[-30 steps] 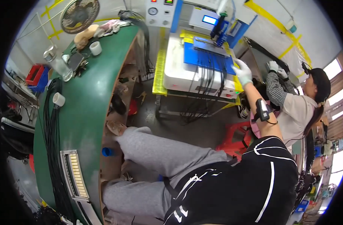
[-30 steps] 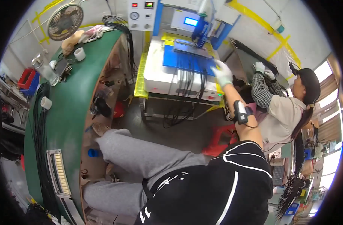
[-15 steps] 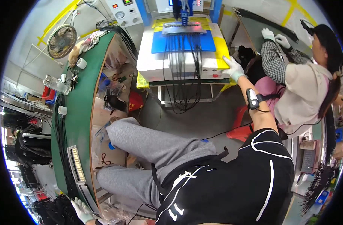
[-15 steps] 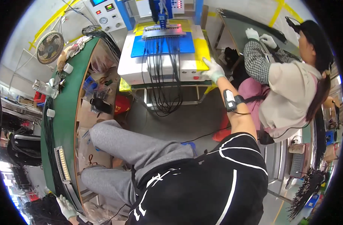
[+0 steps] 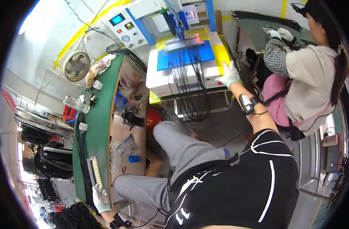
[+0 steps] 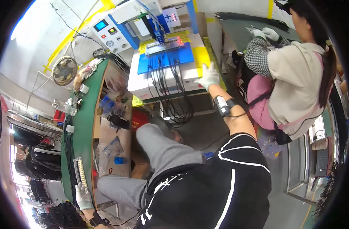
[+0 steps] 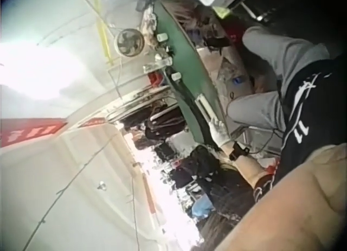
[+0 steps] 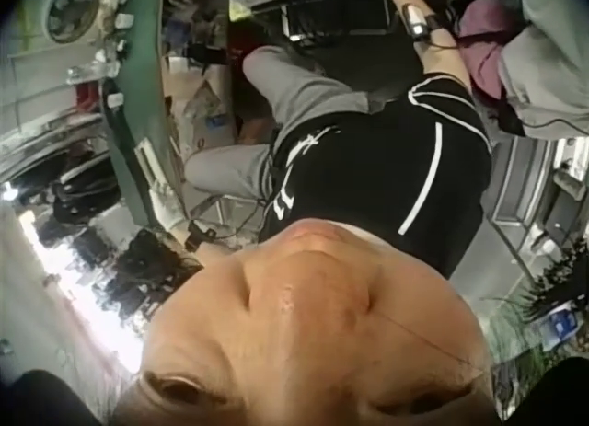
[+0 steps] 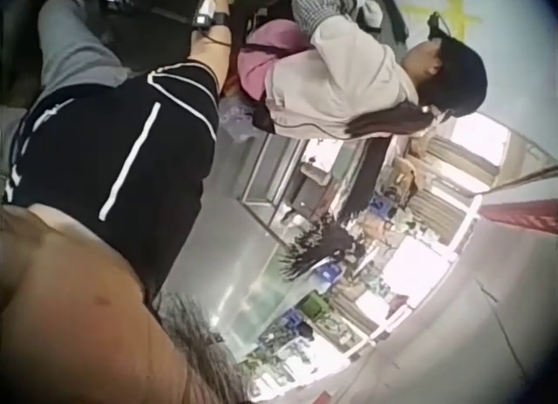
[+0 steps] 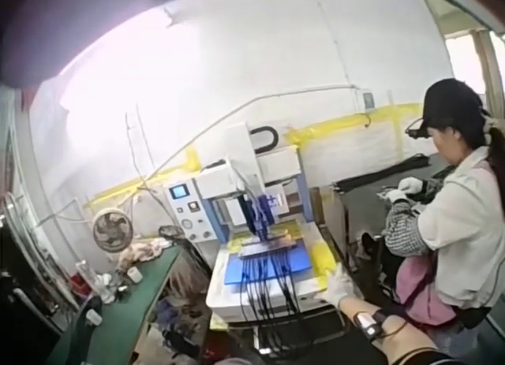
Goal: Sorting and inserting black wires into a connector block at an industrial workstation.
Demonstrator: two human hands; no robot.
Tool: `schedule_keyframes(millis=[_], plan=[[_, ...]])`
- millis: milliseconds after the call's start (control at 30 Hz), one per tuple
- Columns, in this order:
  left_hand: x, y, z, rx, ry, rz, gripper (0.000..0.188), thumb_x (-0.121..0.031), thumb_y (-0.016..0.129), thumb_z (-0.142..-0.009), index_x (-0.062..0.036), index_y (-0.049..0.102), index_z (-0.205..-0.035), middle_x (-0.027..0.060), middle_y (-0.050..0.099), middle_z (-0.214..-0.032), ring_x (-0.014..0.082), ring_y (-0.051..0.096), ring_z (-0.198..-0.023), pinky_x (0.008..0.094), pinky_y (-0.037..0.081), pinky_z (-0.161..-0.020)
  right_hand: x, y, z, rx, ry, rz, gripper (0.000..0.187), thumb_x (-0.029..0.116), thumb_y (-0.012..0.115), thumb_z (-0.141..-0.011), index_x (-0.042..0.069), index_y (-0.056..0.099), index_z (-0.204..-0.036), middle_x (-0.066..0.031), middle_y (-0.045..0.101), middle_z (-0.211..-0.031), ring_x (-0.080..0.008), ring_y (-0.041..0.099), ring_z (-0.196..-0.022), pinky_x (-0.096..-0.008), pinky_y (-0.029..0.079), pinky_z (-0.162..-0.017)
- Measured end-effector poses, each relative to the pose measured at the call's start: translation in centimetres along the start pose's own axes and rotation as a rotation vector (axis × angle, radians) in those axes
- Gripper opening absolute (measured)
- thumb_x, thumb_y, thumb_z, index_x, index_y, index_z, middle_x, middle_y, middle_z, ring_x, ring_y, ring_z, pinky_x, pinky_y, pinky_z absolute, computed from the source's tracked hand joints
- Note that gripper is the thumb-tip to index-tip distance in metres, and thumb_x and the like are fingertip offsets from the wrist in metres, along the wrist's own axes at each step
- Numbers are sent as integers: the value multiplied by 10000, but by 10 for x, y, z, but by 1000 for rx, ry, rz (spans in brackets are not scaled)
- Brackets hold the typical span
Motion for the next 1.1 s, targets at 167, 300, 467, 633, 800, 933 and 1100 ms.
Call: schedule_keyframes(millis=[167,300,467,633,800,933,1100], plan=[[0,28,-51,225,-63,78,428,-374,580,-1001,-56,595,-1288,39,608,-970,115,534,-763,238,441,-632,11,4,-3,36,-64,-19,1024,513,878,-598,170,462,-1469,-217,271,-1572,-393,510,-1290,-427,445,-1063],[-21,132,-72,340,13,-104,283,-169,466,-1042,-23,584,-1254,54,646,-996,133,619,-816,250,500,-640,5,14,-2,-50,-152,-70,984,383,898,-594,136,465,-1443,-210,381,-1446,-408,546,-1211,-448,487,-1004],[-48,230,-148,483,25,-173,240,-180,585,-1007,-22,624,-1183,28,636,-916,92,575,-688,216,455,-567,1,12,0,-95,-276,-5,1116,368,925,-553,64,395,-1487,-245,252,-1551,-428,506,-1263,-424,462,-1053],[-69,312,-216,525,119,-257,244,-247,678,-948,-28,681,-1058,28,646,-853,98,574,-636,232,471,-558,-22,40,-13,-86,-366,-128,1238,276,954,-516,63,289,-1538,-248,131,-1612,-417,363,-1406,-390,400,-1120],[-118,418,-277,376,1005,-945,333,-377,690,-863,-78,739,-1001,74,718,-955,264,683,-845,360,530,-779,-31,46,-15,-51,-387,-232,1301,219,953,-477,69,245,-1558,-239,94,-1628,-400,316,-1442,-389,378,-1135],[-149,515,-348,247,1048,-1183,364,-403,661,-862,-123,746,-1078,91,723,-1085,310,671,-997,392,515,-893,-19,29,-6,13,-336,-267,1252,134,870,-499,110,228,-1574,-163,60,-1656,-367,341,-1440,-377,428,-1103],[-157,586,-445,-191,1122,-1592,383,-446,652,-863,-155,748,-1092,85,716,-1130,280,673,-1026,387,523,-910,-23,27,1,26,-359,-227,1228,416,807,-545,80,224,-1572,-187,58,-1653,-391,289,-1461,-426,369,-1131]])
Point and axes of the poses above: each hand's wrist, its own z-axis away from the middle knuckle, its own y-axis out of the palm, x = y × z, the point moved 6 cm from there along -z, towards the middle knuckle
